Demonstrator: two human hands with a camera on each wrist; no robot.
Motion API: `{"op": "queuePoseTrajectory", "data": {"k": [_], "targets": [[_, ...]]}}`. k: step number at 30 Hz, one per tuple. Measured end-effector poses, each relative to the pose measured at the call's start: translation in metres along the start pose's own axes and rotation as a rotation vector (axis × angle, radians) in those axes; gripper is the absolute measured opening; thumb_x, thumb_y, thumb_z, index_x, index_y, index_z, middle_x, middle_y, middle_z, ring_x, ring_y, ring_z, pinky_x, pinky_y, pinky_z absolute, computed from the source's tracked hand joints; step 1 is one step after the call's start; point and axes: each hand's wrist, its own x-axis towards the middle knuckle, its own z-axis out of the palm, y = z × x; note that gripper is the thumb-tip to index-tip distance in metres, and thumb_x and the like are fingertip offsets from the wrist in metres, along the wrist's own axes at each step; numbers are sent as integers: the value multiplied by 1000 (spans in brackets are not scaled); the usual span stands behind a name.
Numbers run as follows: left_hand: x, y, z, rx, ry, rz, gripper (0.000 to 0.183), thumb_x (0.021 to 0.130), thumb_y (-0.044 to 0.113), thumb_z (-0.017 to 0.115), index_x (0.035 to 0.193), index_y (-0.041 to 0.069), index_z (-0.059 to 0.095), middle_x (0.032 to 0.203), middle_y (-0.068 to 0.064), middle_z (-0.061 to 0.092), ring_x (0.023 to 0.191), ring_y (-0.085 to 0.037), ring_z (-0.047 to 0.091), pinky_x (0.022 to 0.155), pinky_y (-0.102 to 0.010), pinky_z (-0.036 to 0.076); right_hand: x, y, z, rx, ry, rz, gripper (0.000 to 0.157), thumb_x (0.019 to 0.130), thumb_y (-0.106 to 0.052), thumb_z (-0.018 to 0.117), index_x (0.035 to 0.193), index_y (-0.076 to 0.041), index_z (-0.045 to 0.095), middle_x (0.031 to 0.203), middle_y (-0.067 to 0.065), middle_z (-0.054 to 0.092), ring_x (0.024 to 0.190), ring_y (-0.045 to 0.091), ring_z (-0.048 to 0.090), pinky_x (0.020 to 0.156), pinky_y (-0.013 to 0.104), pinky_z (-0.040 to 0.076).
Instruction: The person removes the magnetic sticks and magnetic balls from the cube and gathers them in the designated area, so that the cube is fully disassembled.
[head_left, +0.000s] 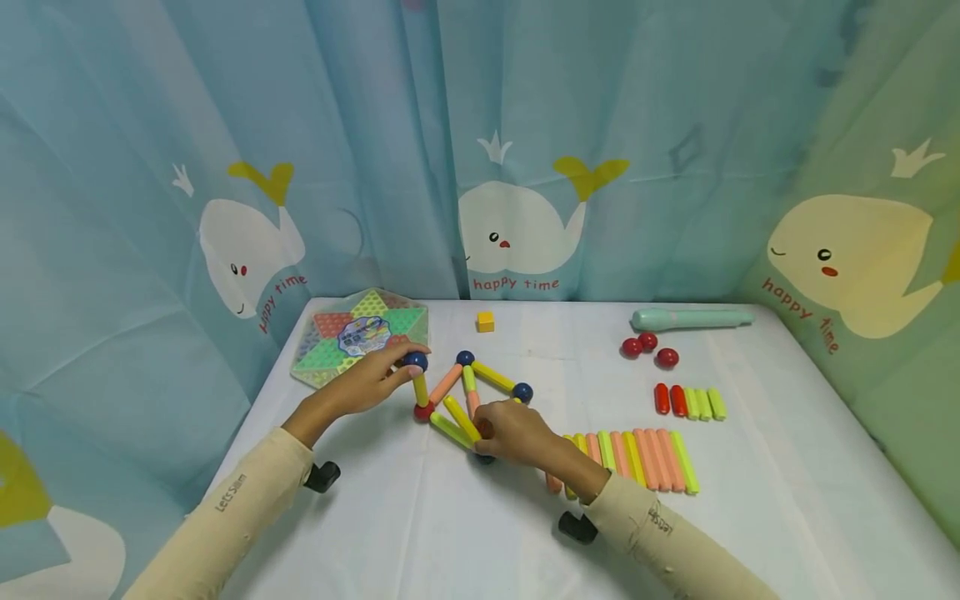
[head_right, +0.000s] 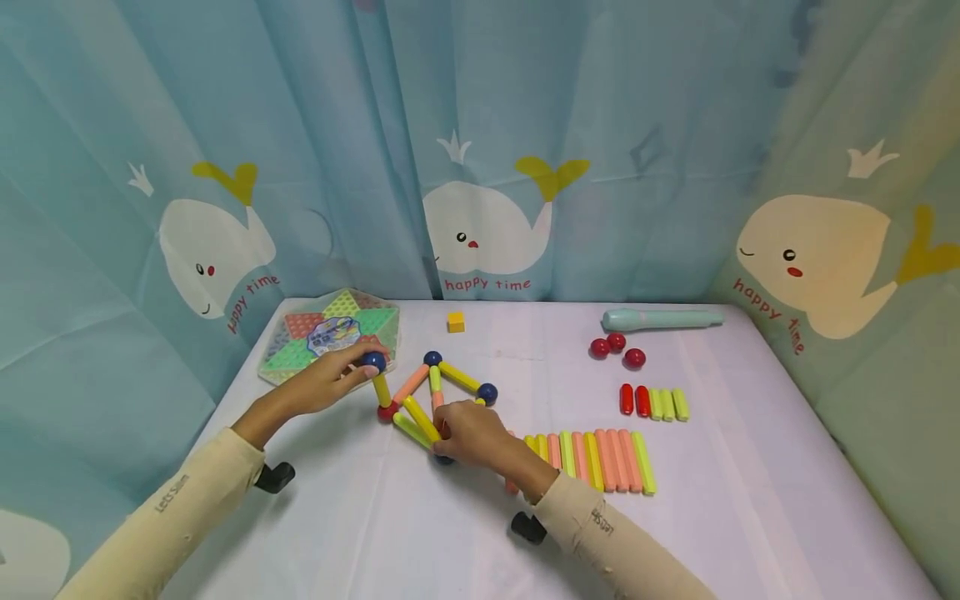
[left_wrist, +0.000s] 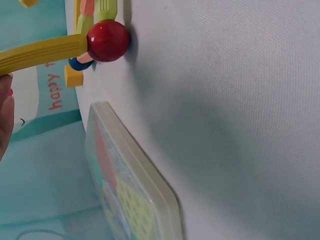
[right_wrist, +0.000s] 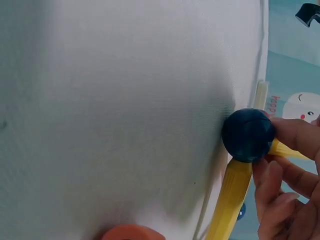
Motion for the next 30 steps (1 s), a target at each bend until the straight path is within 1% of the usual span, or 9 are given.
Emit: {"op": "queuePoseTrajectory", "data": {"k": [3,5,11,16,20,24,26,28,30], "targets": [[1,0,0,6,0,4,48,106,41,46,147,17,48,135,-7,59,113,-23,60,96,-46,51,-1,0,2,16,15,-19,13,85,-21,79,88,-15,68,75,-7,62,65,8,52,55,24,43],[2,0,0,12,0,12,48,106,41,46,147,17,48,134,-7,59,112,-23,60,96,-46,52,-2,0,2,37,30,-31,12,85,-19,79,90,-15,68,80,-5,66,67,7,54,57,23,45],[2,1,1,21,-3,21,47,106,42,46,147,19,49,132,-5,60,112,-21,60,96,-45,51,-5,-2,1,95,45,-25,14,85,-11,78,95,-16,70,90,2,75,71,7,60,61,23,50],[2,2,2,17,-4,16,47,105,42,47,146,19,49,132,-5,60,112,-21,60,96,-45,52,-6,0,-3,97,23,-2,13,86,-18,80,96,-17,73,90,0,75,72,6,61,63,23,51],[2,2,2,12,-3,19,45,106,38,47,146,19,49,133,-6,60,115,-23,60,98,-46,51,-11,8,-9,155,24,-18,12,87,-20,79,98,-17,73,94,-3,74,81,9,63,70,25,52],[2,1,2,8,-5,27,45,106,38,46,147,18,49,133,-7,60,114,-23,61,97,-46,51,-25,21,-23,228,61,-28,14,88,-17,78,102,-15,73,99,-1,72,77,14,60,64,25,50],[1,1,2,9,-7,25,46,106,39,46,147,19,48,133,-7,60,112,-23,61,96,-46,51,-36,29,-32,254,84,0,17,89,-17,78,105,-15,73,101,0,71,71,15,57,58,24,48],[1,0,1,10,-7,24,47,106,40,46,147,18,48,134,-7,60,112,-23,61,97,-46,51,-49,38,-42,269,109,45,18,89,-17,77,107,-16,73,102,1,71,65,15,55,56,25,48],[-1,0,1,10,-5,20,48,106,40,46,148,17,48,134,-7,59,112,-23,61,97,-47,51,-65,49,-52,256,138,91,19,90,-19,77,108,-17,72,102,1,70,65,14,55,58,25,49]]}}
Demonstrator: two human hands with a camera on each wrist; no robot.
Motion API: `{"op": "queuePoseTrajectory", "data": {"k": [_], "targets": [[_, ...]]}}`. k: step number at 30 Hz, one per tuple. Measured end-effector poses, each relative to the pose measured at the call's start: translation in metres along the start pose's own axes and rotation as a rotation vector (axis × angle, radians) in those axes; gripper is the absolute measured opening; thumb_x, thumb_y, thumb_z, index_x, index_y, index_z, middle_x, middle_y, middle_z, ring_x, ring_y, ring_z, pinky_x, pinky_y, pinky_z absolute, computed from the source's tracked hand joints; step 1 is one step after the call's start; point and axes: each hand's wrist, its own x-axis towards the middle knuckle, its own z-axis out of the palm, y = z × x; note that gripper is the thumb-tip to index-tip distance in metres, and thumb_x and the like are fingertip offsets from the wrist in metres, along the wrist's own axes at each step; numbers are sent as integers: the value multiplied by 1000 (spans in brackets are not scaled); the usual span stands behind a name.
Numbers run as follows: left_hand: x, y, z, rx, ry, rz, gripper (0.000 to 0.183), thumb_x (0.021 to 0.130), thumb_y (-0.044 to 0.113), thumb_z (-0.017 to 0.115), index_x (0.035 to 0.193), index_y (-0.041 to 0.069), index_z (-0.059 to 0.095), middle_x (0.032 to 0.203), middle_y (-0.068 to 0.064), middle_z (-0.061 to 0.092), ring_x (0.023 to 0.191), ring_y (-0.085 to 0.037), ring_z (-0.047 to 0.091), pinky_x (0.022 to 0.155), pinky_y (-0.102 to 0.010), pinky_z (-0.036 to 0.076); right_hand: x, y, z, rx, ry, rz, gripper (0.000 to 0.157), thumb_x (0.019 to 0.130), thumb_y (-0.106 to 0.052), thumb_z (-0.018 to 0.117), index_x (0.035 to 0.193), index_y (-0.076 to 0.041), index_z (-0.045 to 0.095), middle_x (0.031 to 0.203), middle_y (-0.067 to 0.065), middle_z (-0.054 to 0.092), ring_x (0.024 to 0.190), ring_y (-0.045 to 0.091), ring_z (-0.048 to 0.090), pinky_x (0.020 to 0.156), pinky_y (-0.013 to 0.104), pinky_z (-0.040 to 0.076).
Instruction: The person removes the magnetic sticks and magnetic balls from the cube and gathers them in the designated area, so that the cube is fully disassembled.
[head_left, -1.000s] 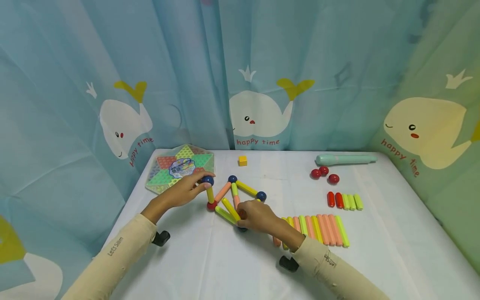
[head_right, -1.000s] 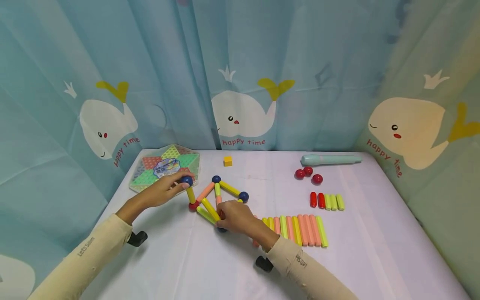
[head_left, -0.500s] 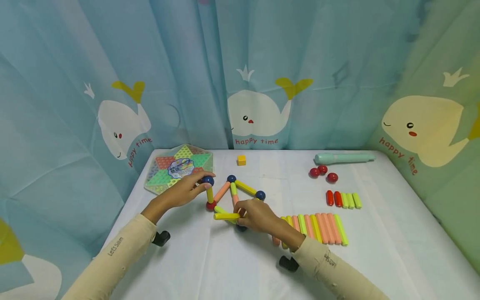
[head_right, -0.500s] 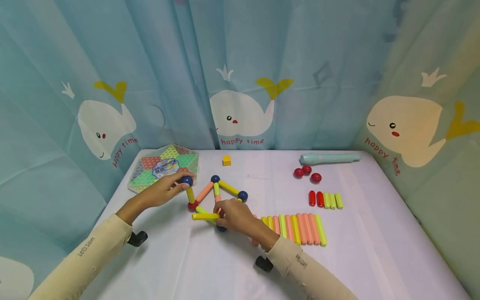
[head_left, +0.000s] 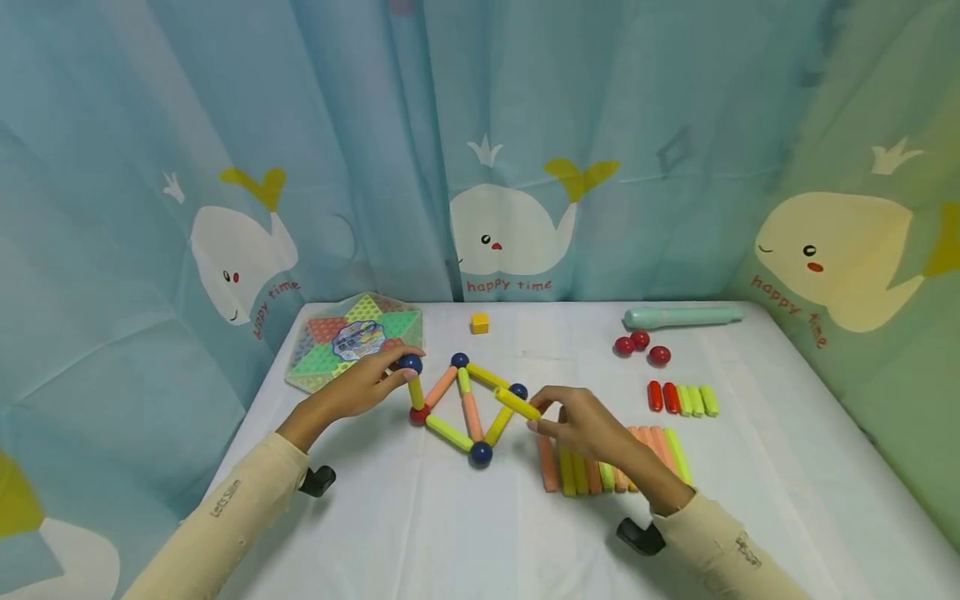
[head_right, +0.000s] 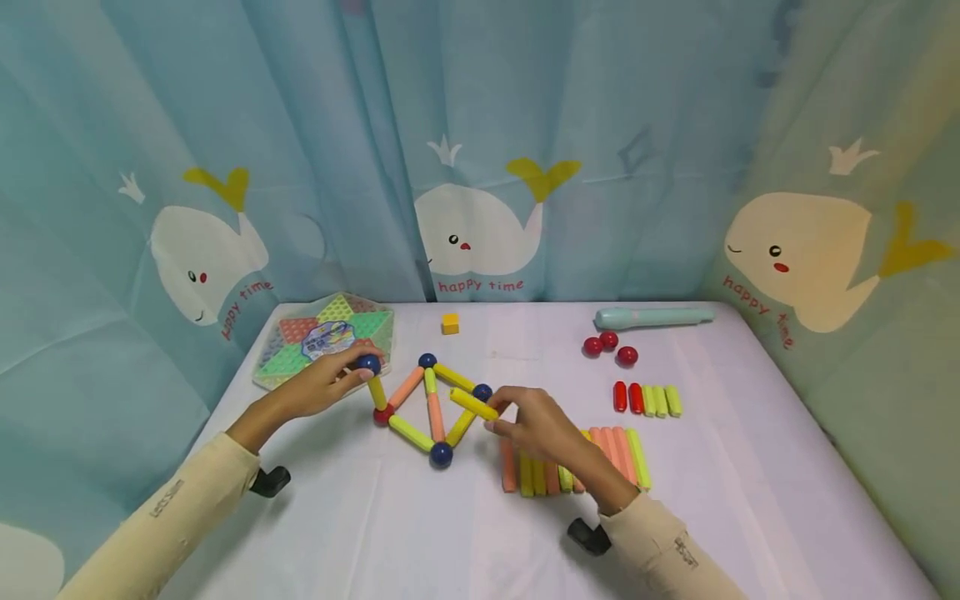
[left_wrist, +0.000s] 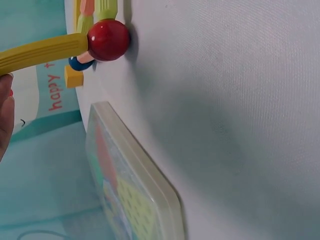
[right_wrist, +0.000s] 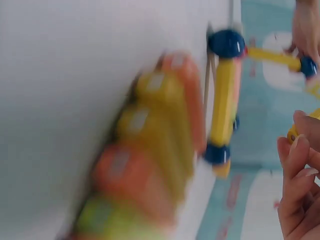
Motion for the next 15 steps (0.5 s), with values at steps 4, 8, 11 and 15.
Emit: {"op": "queuePoseTrajectory", "data": {"k": [4,8,11,15], "targets": [[-3,1,0,2,7,-3,49,106,40,46,148,16,47,136,-8,59,113,-24,61,96,-47,52,-36,24,-30,-74,113,53,18,89,-18,78,106,-14,73,98,3,72,59,11,53,53,24,48],[-4,3,0,2,3,-7,48,106,41,46,147,17,48,135,-9,59,115,-25,61,97,-47,52,-81,55,-55,-145,211,139,20,88,-15,78,105,-6,72,94,7,72,54,9,49,47,24,43],[-4,4,0,2,1,-11,48,106,41,46,147,17,48,135,-9,59,116,-26,61,98,-48,52,-113,78,-69,-215,226,256,28,90,-19,76,109,1,70,94,11,72,60,12,52,50,27,42],[-4,5,-1,9,9,-22,49,105,43,46,148,17,48,135,-8,59,117,-27,61,98,-48,51,-144,105,-83,-299,202,391,39,91,-26,73,112,6,67,93,15,72,73,19,60,57,32,43]]}}
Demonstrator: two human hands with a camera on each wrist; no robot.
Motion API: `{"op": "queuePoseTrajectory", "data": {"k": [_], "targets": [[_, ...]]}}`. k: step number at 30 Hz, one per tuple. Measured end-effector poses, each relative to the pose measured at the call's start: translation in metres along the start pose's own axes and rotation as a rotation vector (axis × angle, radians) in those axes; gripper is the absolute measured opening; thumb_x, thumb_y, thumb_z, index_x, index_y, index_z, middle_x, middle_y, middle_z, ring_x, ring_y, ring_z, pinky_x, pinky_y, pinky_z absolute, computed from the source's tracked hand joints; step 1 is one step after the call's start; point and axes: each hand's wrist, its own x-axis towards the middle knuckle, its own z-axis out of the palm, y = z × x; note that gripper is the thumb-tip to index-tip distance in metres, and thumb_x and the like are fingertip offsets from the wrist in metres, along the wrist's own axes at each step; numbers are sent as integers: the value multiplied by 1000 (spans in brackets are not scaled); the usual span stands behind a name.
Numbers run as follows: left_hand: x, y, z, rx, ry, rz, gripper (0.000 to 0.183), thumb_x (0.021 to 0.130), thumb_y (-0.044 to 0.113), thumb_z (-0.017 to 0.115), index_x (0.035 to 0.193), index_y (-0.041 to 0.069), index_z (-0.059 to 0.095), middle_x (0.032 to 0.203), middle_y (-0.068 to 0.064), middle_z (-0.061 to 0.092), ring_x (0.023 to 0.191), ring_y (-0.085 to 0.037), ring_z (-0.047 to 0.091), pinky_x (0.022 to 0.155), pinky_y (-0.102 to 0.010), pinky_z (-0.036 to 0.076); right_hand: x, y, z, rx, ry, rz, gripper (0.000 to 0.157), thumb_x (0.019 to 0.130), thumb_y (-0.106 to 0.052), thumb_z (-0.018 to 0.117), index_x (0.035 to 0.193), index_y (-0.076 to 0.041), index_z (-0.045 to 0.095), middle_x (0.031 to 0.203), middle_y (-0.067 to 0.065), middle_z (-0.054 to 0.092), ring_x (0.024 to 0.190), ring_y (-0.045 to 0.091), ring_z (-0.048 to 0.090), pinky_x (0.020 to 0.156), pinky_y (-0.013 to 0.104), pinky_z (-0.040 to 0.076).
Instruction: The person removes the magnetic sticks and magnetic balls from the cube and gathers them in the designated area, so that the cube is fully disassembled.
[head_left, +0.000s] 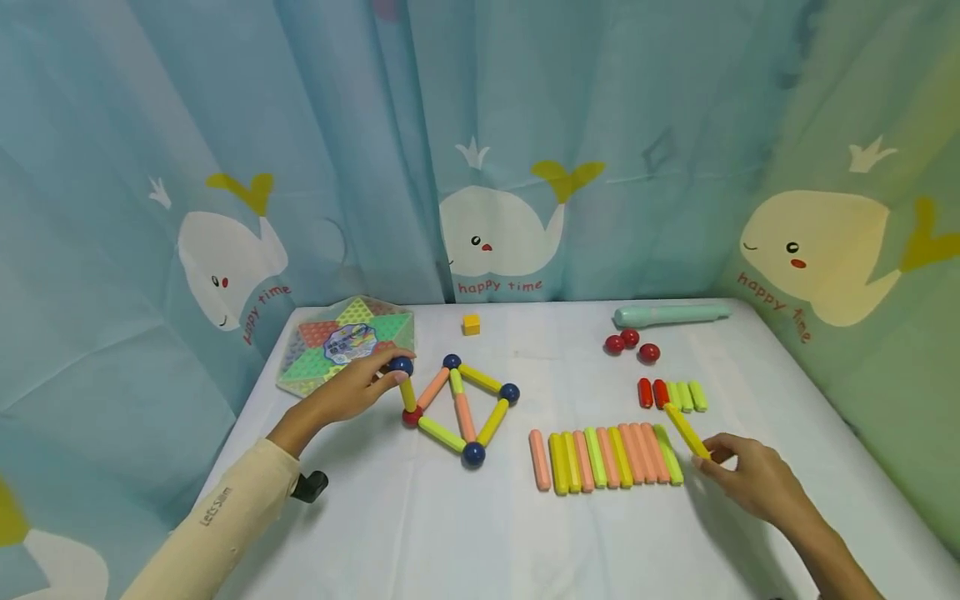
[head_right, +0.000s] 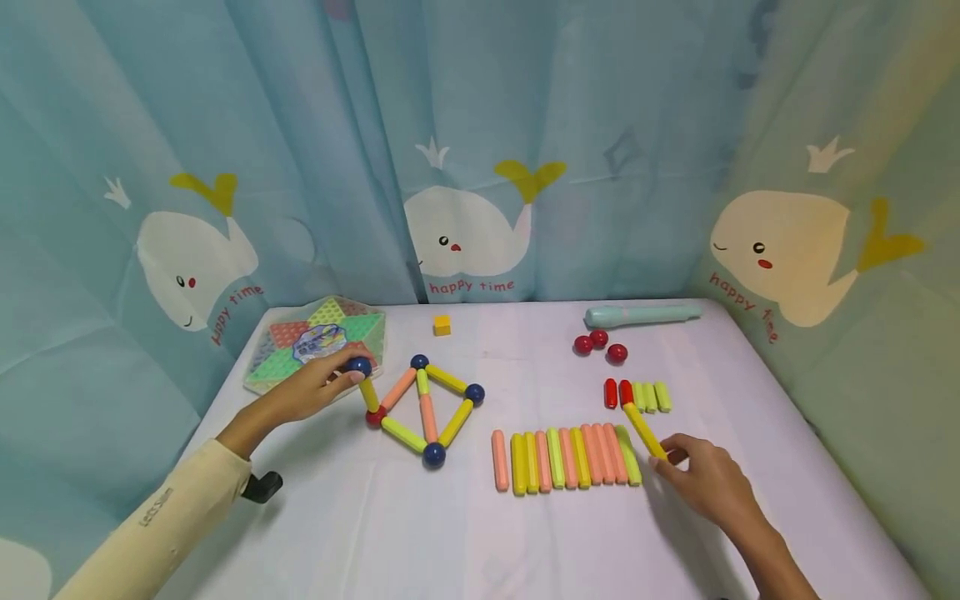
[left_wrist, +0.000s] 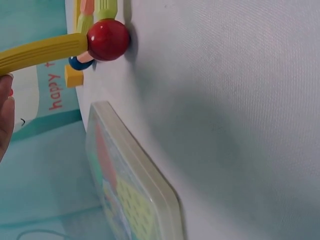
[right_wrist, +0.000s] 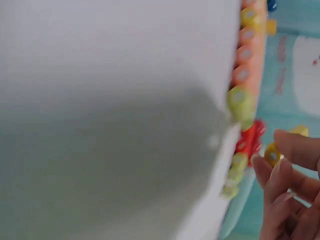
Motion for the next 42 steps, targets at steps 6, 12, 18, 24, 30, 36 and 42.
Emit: {"op": "queuePoseTrajectory", "data": {"k": [6,12,18,24,30,36,42], "targets": [[0,1,0,5,4,-6,48,105,43,46,147,19,48,133,-7,59,116,-25,61,98,-48,51,-6,22,0,-23,-108,105,39,91,-26,71,111,6,67,94,16,73,81,28,66,57,35,45],[1,0,1,11,6,10,48,105,43,46,147,19,49,132,-6,60,111,-22,61,96,-47,52,-3,14,7,-71,-173,164,39,89,-26,72,109,7,68,98,21,73,84,34,68,58,40,48],[2,-2,2,7,3,16,49,106,41,46,147,15,49,132,-6,60,111,-22,61,96,-47,52,0,6,13,-64,-225,179,45,87,-28,74,114,7,66,95,18,73,83,29,68,62,44,51],[2,-1,2,8,0,8,49,106,42,46,147,16,48,134,-8,60,115,-24,61,98,-48,51,2,6,10,-7,-263,90,66,86,-34,77,129,11,55,99,16,72,87,27,66,67,43,53],[1,0,0,7,1,10,49,105,44,45,147,19,48,135,-6,59,116,-23,60,99,-49,51,8,7,8,15,-298,45,84,84,-43,79,140,11,46,106,14,69,86,22,57,69,37,49],[1,0,1,-1,2,8,50,105,45,46,147,18,48,135,-6,59,116,-23,60,100,-49,50,5,8,8,41,-313,15,77,86,-40,78,139,8,50,104,7,69,76,17,50,63,28,41],[2,-2,1,-1,8,3,50,105,46,45,147,18,48,135,-8,59,114,-23,60,97,-48,51,2,4,-3,-13,-258,-53,60,88,-35,75,132,1,57,101,4,71,72,14,50,61,28,42]]}}
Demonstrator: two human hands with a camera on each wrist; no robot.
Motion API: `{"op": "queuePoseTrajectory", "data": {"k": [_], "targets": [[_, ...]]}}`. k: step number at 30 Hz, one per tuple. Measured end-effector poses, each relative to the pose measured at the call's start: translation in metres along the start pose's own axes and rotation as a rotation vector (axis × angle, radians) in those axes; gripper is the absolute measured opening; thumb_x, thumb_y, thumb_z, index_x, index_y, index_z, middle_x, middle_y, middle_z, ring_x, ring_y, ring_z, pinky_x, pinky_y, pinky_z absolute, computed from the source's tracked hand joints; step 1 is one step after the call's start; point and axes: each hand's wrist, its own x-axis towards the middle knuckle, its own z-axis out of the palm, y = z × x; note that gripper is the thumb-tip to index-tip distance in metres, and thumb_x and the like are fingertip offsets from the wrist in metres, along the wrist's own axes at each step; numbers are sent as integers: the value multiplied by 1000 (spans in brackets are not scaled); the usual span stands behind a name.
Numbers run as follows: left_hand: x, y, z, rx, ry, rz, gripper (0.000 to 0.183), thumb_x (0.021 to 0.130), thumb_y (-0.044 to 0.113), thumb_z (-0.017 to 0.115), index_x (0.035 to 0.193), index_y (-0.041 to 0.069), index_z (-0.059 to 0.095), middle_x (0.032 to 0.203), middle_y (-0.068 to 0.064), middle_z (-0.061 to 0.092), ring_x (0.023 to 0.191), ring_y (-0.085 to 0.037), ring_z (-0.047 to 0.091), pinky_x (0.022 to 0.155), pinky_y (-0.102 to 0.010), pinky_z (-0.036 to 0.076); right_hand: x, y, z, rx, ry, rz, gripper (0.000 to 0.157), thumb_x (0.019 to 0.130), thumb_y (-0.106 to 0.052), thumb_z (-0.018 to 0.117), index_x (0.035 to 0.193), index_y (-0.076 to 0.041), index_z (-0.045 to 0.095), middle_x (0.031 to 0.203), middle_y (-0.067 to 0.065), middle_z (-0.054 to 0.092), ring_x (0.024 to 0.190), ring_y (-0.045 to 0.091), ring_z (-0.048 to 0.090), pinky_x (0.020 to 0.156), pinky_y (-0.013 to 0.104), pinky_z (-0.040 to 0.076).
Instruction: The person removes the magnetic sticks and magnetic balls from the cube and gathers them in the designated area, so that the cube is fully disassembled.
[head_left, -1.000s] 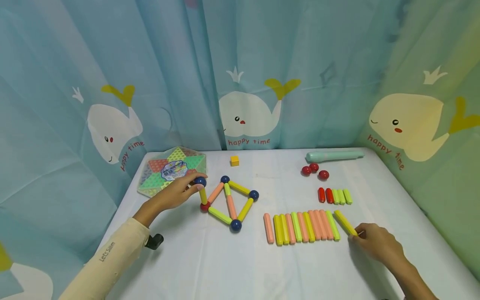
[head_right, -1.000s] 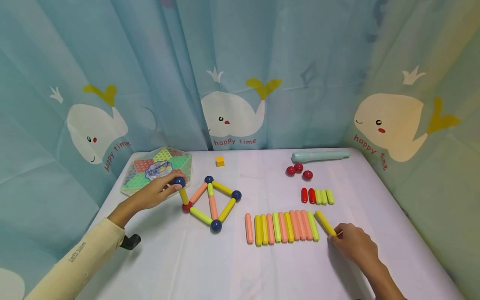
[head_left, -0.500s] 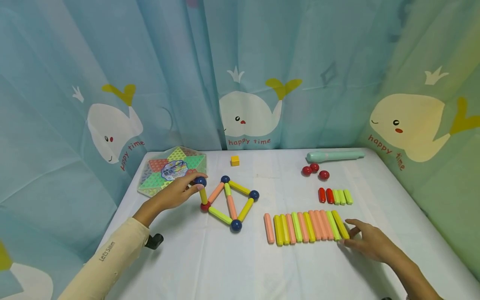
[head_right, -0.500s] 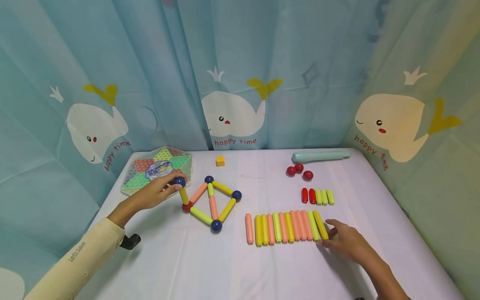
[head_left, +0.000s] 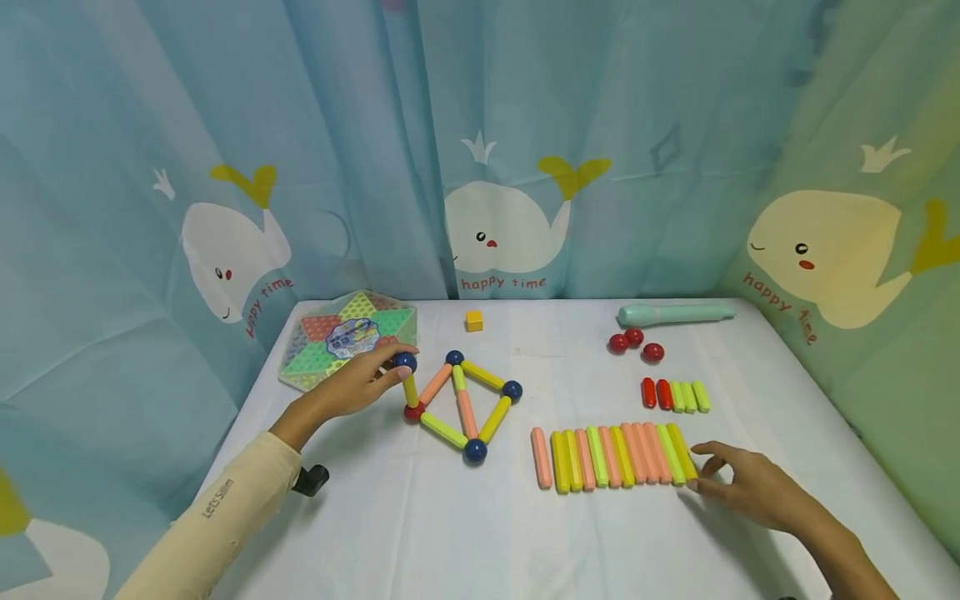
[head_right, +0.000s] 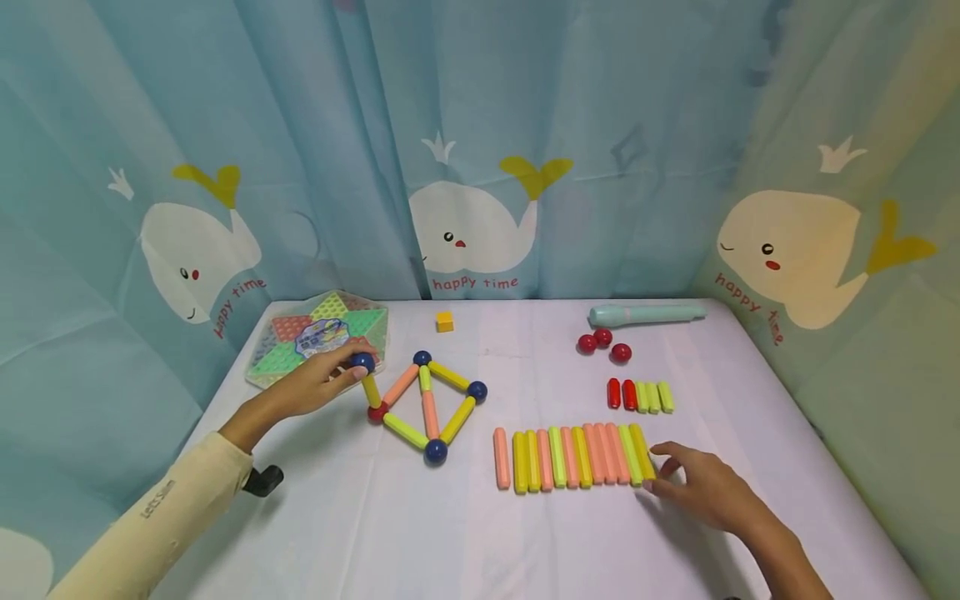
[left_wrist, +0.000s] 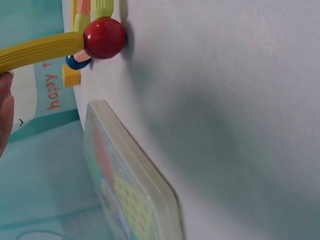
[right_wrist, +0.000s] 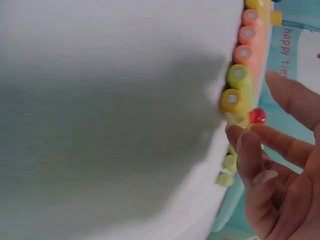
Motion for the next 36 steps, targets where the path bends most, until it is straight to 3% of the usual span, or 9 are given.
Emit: {"op": "queuePoseTrajectory", "data": {"k": [4,9,14,19,27,31,36], "targets": [[0,-2,-1,-6,6,-9,51,105,46,46,148,18,46,133,-9,59,113,-24,60,95,-46,52,7,-23,-10,-23,48,-50,54,89,-32,76,130,1,60,100,6,72,69,13,52,60,29,43],[-1,-5,-2,-18,24,-8,54,103,46,50,148,16,43,126,-8,59,113,-25,61,92,-44,54,28,-77,-18,-22,85,-190,47,90,-31,75,126,-3,65,99,5,72,67,12,53,58,26,46],[1,-13,1,-30,33,35,57,102,38,57,148,9,42,126,-9,58,110,-23,62,88,-39,54,57,-140,-24,-10,58,-312,43,91,-32,75,124,-7,66,101,4,73,67,10,55,61,24,50],[2,-17,10,-33,5,-12,56,99,34,65,144,7,46,121,-7,65,112,-24,63,91,-41,55,88,-194,-23,-11,13,-407,43,91,-34,75,126,-10,66,103,2,72,70,10,57,63,24,52],[7,-35,36,-48,-82,-44,46,97,27,68,134,2,57,120,-8,68,112,-24,65,94,-40,55,140,-258,-7,87,-33,-550,34,93,-25,74,123,-10,68,105,3,71,68,13,58,62,27,52],[10,-45,44,-38,-69,-22,33,96,23,69,123,4,64,115,-6,70,106,-21,67,95,-39,54,163,-282,6,149,-11,-611,32,92,-25,75,119,-10,69,104,3,70,70,13,58,64,26,51],[11,-52,47,-36,-39,6,25,95,19,71,117,7,67,110,-4,71,101,-18,68,93,-37,54,181,-306,24,246,-41,-610,40,89,-27,79,123,-12,67,111,4,69,75,15,62,67,28,54]]}}
